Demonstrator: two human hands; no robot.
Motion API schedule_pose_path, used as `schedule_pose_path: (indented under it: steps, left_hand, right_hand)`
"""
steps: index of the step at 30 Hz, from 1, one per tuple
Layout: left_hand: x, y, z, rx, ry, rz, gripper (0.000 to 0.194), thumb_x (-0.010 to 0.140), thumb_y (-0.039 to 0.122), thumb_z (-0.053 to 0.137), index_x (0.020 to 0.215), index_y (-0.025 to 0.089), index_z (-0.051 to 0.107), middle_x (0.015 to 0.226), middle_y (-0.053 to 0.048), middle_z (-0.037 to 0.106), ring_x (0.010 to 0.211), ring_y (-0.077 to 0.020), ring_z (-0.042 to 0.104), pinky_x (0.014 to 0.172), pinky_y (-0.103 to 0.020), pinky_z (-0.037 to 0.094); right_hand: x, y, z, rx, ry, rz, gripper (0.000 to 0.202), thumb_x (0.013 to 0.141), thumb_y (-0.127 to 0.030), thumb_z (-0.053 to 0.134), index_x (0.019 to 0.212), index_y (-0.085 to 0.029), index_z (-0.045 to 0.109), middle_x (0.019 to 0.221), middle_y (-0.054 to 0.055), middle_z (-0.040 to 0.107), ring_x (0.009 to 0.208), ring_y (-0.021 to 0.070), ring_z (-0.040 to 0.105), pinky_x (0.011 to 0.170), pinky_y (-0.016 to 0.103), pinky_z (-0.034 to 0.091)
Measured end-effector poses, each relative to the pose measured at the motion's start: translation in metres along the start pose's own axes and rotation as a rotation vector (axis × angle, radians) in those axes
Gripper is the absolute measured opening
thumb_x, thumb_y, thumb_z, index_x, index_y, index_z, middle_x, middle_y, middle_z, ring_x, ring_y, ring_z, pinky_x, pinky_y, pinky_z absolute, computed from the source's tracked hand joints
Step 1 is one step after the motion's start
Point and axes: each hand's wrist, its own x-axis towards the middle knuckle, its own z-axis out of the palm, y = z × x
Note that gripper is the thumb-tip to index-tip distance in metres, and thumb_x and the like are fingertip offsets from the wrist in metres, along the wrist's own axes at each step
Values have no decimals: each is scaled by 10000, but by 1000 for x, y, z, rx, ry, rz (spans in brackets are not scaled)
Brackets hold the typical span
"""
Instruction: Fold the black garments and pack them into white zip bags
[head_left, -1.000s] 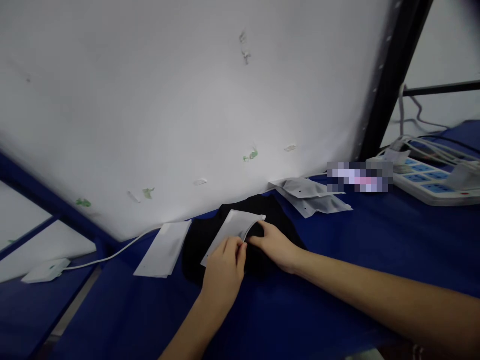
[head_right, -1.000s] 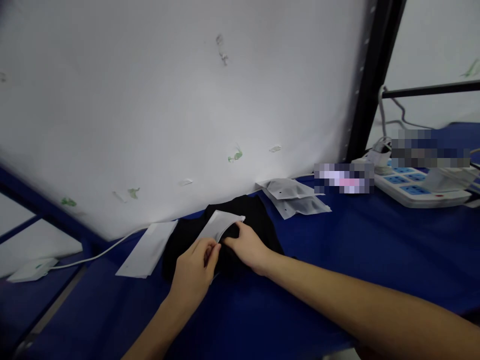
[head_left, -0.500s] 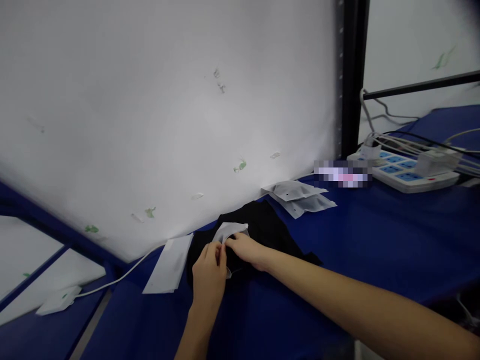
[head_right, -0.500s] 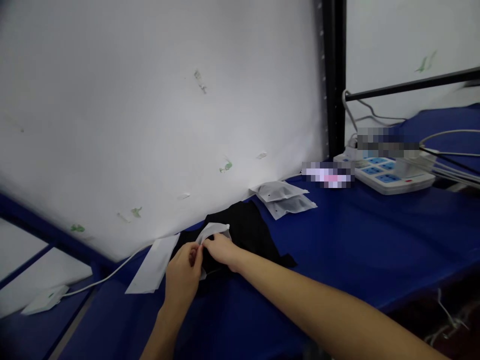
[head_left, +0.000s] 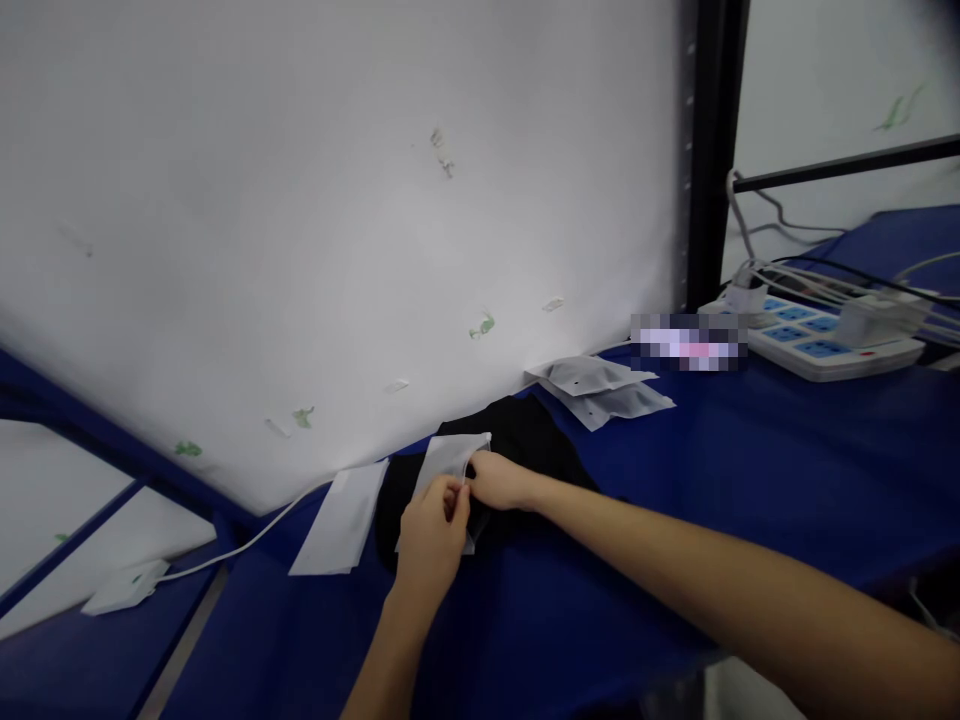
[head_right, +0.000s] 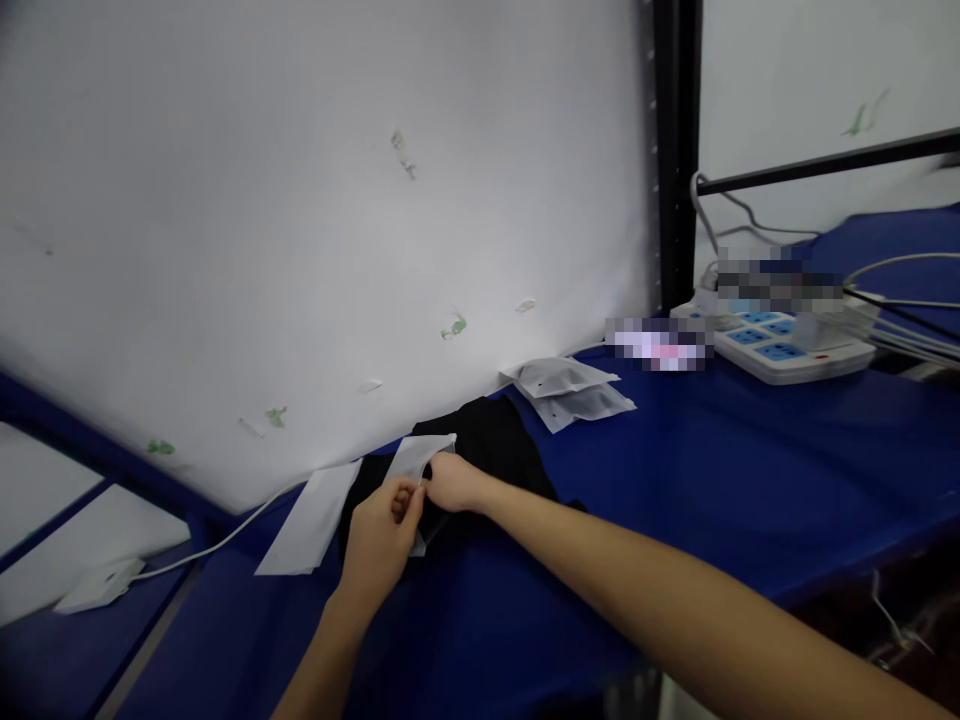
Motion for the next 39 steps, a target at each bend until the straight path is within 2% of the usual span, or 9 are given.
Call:
schedule_pose_path:
  steps: [5,9,13,18,23,29,33,36,39]
  left_hand:
    - [9,-8,-13,-73,-16,33,235,949,375,489,896,202,640,780,-16,660,686,-157,610,662,-277,463]
    - [22,-27,-13,-15,-15,125,250,956,334,473,1067,206,657,1086,-69,676,1016,-210,628,918,-369,487]
    - [22,-37,1,81,-204,209,407,940,404,510,1320,274,576,1484,-67,476,1388,-279,401,1140,-484,333]
    - [3,-28,20,247,-303,187,586,907,518,516,1451,313,441,1591,-51,329,1483,-337,213,1184,-596,184]
    - [-6,-9,28,297,-193,104,526,858,367,562,1367,248,511,1508,-99,448,1412,-358,346,1139,-582,283]
    - [2,9,22,471,-61,-23,315,799,113,520,1097,188,589,1039,-87,668,983,-271,622,967,-479,443]
    - [6,13,18,608,-58,-16,147,899,216,527,1026,195,596,1042,-101,628,981,-286,598,775,-404,494]
    - [6,12,19,568,-30,-3,260,915,427,545,1022,196,598,1050,-105,617,995,-290,587,795,-414,500]
    - [9,13,19,571,-73,-8,216,908,346,557,1047,185,599,1056,-106,620,1004,-293,592,795,-413,516]
  right_hand:
    - [0,-13,-62,-334,-331,-49,155,730,-212,668,858,-185,751,780,2,742,745,182,664,751,275,507]
    - [7,-3,-82,-462,51,-1,270,761,-165,637,1013,-150,731,946,82,753,859,215,681,804,287,489]
    - [14,23,-71,-430,116,9,234,837,-213,598,1026,-135,712,1020,113,743,913,219,681,844,302,490]
    - [21,39,-58,-345,157,-4,121,842,-225,602,903,-158,682,920,77,736,850,190,678,794,290,504]
    - [24,37,-49,-258,183,-17,118,816,-202,606,923,-166,638,858,50,707,764,162,660,699,271,515]
    - [18,30,-40,-40,120,30,117,761,-134,598,865,-171,637,697,-2,633,582,126,589,576,265,491]
    - [13,25,-38,46,101,79,94,763,-138,611,848,-165,639,676,-9,619,588,124,595,601,269,510]
    - [11,24,-38,84,108,89,91,767,-140,619,854,-162,633,683,-8,623,599,126,603,625,278,529]
    - [10,24,-38,68,99,95,92,770,-139,619,857,-155,645,673,-3,628,596,130,604,615,275,524]
